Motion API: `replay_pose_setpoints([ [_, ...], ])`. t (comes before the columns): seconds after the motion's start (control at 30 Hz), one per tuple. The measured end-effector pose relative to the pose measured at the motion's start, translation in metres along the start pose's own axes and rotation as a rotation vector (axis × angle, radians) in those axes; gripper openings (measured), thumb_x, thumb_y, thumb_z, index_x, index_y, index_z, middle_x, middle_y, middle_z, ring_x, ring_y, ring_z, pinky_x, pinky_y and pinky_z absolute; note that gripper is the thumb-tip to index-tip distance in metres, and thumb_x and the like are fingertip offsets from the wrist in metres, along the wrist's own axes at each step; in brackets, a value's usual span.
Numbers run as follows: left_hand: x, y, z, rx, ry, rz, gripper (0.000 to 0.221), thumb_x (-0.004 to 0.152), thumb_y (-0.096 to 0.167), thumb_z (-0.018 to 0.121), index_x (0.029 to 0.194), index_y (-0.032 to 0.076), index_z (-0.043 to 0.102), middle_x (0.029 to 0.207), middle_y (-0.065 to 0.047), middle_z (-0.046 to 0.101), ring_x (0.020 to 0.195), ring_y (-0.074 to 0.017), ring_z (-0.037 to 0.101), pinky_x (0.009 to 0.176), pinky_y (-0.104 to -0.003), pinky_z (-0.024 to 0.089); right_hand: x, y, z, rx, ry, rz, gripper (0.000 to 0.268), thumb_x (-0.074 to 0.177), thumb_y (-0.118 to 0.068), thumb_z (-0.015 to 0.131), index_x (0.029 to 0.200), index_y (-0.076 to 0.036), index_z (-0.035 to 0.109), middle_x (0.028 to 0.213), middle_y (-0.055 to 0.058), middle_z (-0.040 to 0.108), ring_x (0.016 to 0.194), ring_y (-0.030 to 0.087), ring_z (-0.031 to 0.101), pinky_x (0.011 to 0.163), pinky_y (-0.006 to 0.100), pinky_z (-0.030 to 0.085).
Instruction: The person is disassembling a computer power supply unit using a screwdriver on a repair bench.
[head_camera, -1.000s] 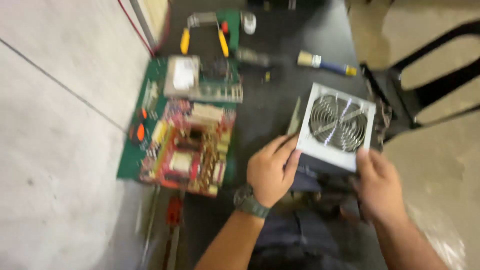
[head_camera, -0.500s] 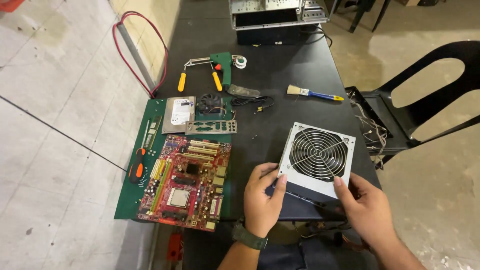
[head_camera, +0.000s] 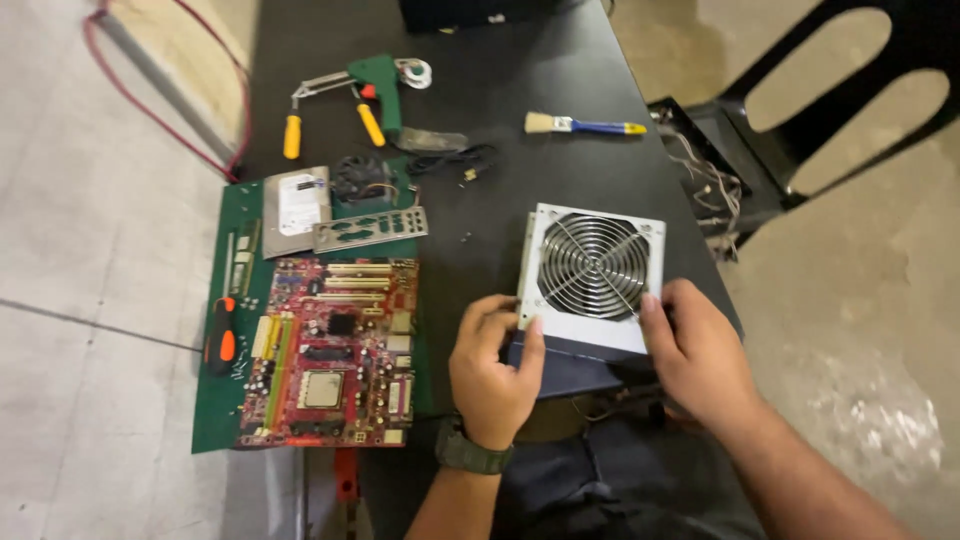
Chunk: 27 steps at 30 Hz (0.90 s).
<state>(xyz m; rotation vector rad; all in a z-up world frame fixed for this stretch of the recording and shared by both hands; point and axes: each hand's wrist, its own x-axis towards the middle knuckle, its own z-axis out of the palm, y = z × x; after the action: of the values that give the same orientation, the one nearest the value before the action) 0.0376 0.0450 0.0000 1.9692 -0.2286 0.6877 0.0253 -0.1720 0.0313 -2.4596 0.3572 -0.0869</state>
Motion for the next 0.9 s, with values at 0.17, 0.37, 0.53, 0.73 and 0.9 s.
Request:
replay_pose_setpoints([
  [0.17,0.005,-0.005,0.000,0.211,-0.017,0.026,0.017,0.091,0.026,0.073,0.083,0.012,0.070,0.100,-0.001,0.068,0.082,-0.0244,0.074,0.065,-0.031,0.060,0.016,0.002,-0.005,-0.059,-0.079,-0.130,0.044,0.111,-0.037,0.042,0.092,-0.005,0.064,0.071,0.019,0.060,0.075,0.045,0.067,0.066,0.052,0.052],
  [0.37,-0.007,-0.010,0.003,0.369,0.020,0.099,0.017,0.091,0.030,0.070,0.083,0.015,0.069,0.093,0.001,0.063,0.064,-0.0206,0.069,0.053,-0.031,0.057,0.029,0.017,-0.002,0.006,-0.081,-0.241,0.043,0.110,-0.035,0.048,0.075,-0.009,0.052,0.065,0.016,0.049,0.068,0.043,0.059,0.061,0.046,0.048],
  [0.53,-0.011,-0.011,0.005,0.309,-0.014,-0.053,0.018,0.088,0.032,0.071,0.086,0.018,0.061,0.081,0.002,0.060,0.055,-0.0226,0.067,0.049,-0.032,0.055,0.035,0.029,-0.001,0.152,-0.077,-0.233,0.036,0.107,-0.031,0.057,0.079,-0.008,0.055,0.066,0.014,0.051,0.065,0.035,0.058,0.064,0.044,0.048],
  [0.73,-0.016,-0.014,0.001,0.105,-0.030,-0.115,0.020,0.094,0.021,0.063,0.076,0.014,0.057,0.071,-0.001,0.057,0.055,-0.0263,0.066,0.049,-0.034,0.054,0.052,0.045,0.015,0.285,-0.106,-0.276,0.021,0.107,-0.027,0.055,0.109,-0.005,0.055,0.097,0.023,0.065,0.091,0.043,0.068,0.077,0.053,0.054],
  [0.9,-0.005,-0.030,0.010,-0.266,-0.050,-0.188,0.021,0.102,0.021,0.057,0.111,0.003,0.062,0.095,-0.021,0.062,0.091,-0.0424,0.068,0.079,-0.051,0.056,0.059,0.055,0.027,0.577,-0.169,-0.380,0.048,0.100,-0.018,0.058,0.138,0.003,0.037,0.127,0.025,0.054,0.118,0.039,0.057,0.096,0.056,0.049],
])
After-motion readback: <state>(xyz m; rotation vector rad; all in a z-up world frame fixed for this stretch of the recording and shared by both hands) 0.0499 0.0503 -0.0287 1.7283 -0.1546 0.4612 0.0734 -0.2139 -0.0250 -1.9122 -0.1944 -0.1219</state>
